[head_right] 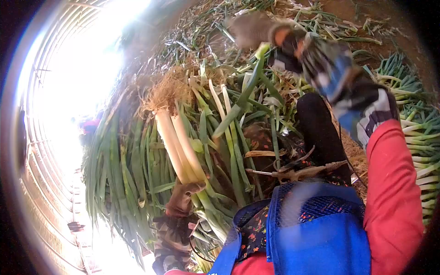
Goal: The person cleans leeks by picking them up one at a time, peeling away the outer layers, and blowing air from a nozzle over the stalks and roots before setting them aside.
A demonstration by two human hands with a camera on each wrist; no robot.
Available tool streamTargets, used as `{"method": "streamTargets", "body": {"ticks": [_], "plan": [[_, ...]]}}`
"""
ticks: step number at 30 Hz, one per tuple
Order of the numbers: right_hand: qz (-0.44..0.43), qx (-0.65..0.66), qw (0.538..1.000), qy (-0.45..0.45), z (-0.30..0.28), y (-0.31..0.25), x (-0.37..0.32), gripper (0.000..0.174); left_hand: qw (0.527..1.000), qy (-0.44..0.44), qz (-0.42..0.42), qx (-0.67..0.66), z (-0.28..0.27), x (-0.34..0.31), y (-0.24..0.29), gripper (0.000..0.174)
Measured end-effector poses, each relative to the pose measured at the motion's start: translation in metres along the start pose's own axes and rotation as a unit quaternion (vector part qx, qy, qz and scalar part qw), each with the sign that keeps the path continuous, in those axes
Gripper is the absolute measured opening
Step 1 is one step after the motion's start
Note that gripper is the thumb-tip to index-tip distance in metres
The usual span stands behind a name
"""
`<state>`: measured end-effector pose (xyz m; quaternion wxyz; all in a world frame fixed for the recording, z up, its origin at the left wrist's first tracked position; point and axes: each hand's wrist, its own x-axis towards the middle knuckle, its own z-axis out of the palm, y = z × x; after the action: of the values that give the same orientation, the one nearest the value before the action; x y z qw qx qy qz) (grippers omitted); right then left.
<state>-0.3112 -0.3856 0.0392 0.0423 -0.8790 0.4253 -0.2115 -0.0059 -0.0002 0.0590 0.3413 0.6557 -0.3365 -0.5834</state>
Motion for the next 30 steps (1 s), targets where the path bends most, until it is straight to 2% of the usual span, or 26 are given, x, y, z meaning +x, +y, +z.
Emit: {"method": "streamTargets", "body": {"ticks": [1,3,4,6,8,10,12,13,15,17,18,21,23,24,26,28,30], "plan": [[-0.050,0.139,0.989,-0.025,-0.005,-0.033,-0.020,0.038,1.000,0.004,-0.001,-0.002,0.004,0.004,0.000,0.045],[-0.144,0.286,0.947,-0.030,0.018,-0.090,-0.043,0.043,1.000,0.010,-0.008,-0.003,0.007,0.010,-0.004,0.044],[-0.158,0.266,0.951,0.006,0.027,-0.114,-0.055,0.048,0.999,0.024,-0.017,-0.020,0.007,0.014,-0.011,0.044],[-0.143,0.244,0.958,0.051,0.037,-0.146,-0.066,0.056,0.999,0.020,-0.024,-0.038,0.018,0.016,-0.010,0.043],[-0.086,0.242,0.964,0.073,0.045,-0.162,-0.070,0.060,0.998,0.031,-0.012,-0.044,0.034,0.016,-0.008,0.041],[-0.080,0.257,0.956,0.118,0.067,-0.158,-0.063,0.057,1.000,0.018,0.007,-0.009,0.038,0.018,-0.009,0.037],[-0.041,0.344,0.933,0.099,0.071,-0.155,-0.064,0.052,1.000,0.009,0.011,0.014,0.040,0.021,-0.011,0.037],[-0.002,0.419,0.906,0.056,0.064,-0.152,-0.069,0.049,1.000,0.004,0.005,0.020,0.041,0.022,-0.012,0.038],[0.005,0.399,0.916,0.041,0.047,-0.144,-0.077,0.043,0.999,-0.006,-0.006,0.031,0.044,0.026,-0.015,0.041],[-0.064,0.209,0.971,0.100,0.036,-0.132,-0.085,0.035,1.000,-0.017,-0.010,0.016,0.043,0.030,-0.022,0.041],[-0.061,0.156,0.984,0.061,0.039,-0.113,-0.080,0.029,1.000,-0.023,-0.012,0.008,0.042,0.031,-0.024,0.041],[-0.087,0.097,0.957,0.260,0.067,-0.061,-0.062,0.027,0.999,-0.041,-0.029,0.000,0.043,0.033,-0.021,0.040],[0.060,0.093,0.988,0.111,0.045,-0.019,-0.050,0.027,0.998,-0.044,-0.027,-0.028,0.042,0.033,-0.026,0.039],[0.075,0.059,0.988,0.117,0.032,-0.017,-0.053,0.031,0.998,-0.044,-0.024,-0.042,0.040,0.033,-0.026,0.039],[0.096,-0.010,0.988,0.123,0.001,-0.026,-0.060,0.044,0.999,-0.011,-0.023,0.027,0.039,0.034,-0.022,0.040],[-0.130,-0.013,0.957,0.261,-0.022,-0.051,-0.056,0.046,0.995,0.014,-0.018,0.099,0.048,0.033,-0.019,0.039],[-0.290,-0.010,0.913,0.288,-0.038,-0.083,-0.056,0.045,0.983,0.032,0.006,0.182,0.061,0.035,-0.011,0.036]]}}
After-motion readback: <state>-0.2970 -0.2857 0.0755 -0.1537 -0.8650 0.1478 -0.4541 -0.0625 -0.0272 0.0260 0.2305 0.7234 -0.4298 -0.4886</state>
